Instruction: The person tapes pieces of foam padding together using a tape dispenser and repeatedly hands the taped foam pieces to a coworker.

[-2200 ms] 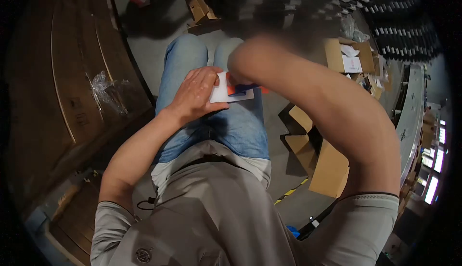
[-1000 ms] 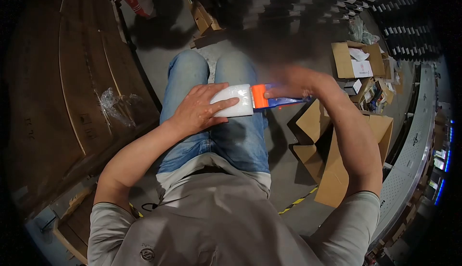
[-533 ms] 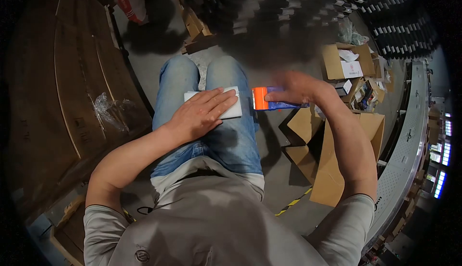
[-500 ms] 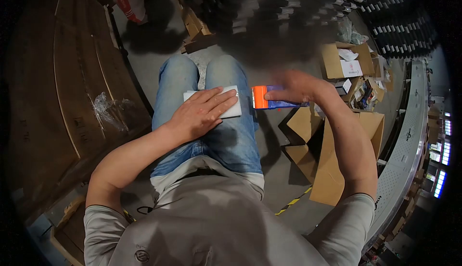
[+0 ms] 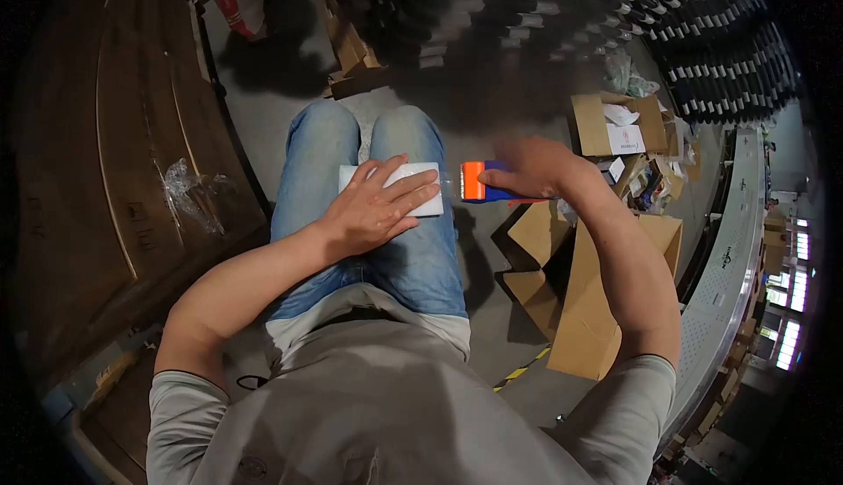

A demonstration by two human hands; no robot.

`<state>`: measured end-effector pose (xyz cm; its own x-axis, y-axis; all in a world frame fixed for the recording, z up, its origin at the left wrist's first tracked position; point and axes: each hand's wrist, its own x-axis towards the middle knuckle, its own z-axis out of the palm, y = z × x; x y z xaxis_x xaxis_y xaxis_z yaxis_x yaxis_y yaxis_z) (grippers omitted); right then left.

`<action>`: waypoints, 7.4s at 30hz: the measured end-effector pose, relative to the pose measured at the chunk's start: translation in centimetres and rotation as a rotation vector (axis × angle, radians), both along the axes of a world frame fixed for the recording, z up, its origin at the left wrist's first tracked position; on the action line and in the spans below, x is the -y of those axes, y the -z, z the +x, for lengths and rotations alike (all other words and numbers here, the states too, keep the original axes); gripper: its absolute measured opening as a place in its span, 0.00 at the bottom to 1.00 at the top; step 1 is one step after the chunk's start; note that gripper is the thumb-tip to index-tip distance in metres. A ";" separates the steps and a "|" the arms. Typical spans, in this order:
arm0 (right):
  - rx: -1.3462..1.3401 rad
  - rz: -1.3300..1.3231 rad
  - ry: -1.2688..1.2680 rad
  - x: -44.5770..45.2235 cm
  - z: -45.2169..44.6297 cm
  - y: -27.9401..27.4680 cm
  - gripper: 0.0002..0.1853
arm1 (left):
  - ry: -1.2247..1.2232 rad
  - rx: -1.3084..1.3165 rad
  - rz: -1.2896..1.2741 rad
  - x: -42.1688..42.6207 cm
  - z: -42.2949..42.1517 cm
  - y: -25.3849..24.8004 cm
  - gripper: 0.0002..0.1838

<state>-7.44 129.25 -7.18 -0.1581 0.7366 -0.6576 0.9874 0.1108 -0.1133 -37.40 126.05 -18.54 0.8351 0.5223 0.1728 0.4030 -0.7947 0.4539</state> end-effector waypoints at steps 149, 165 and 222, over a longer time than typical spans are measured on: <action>-0.325 -0.152 -0.084 -2.1 -2.7 3.9 0.41 | -0.051 0.096 -0.054 -1.4 -2.3 -0.6 0.36; -0.405 -0.177 -0.058 -2.7 -1.4 4.6 0.34 | -0.035 0.054 -0.117 -1.5 -2.1 2.0 0.35; -0.753 -0.462 0.366 7.7 0.8 -1.0 0.39 | -0.060 0.401 -0.491 -1.8 0.6 0.5 0.23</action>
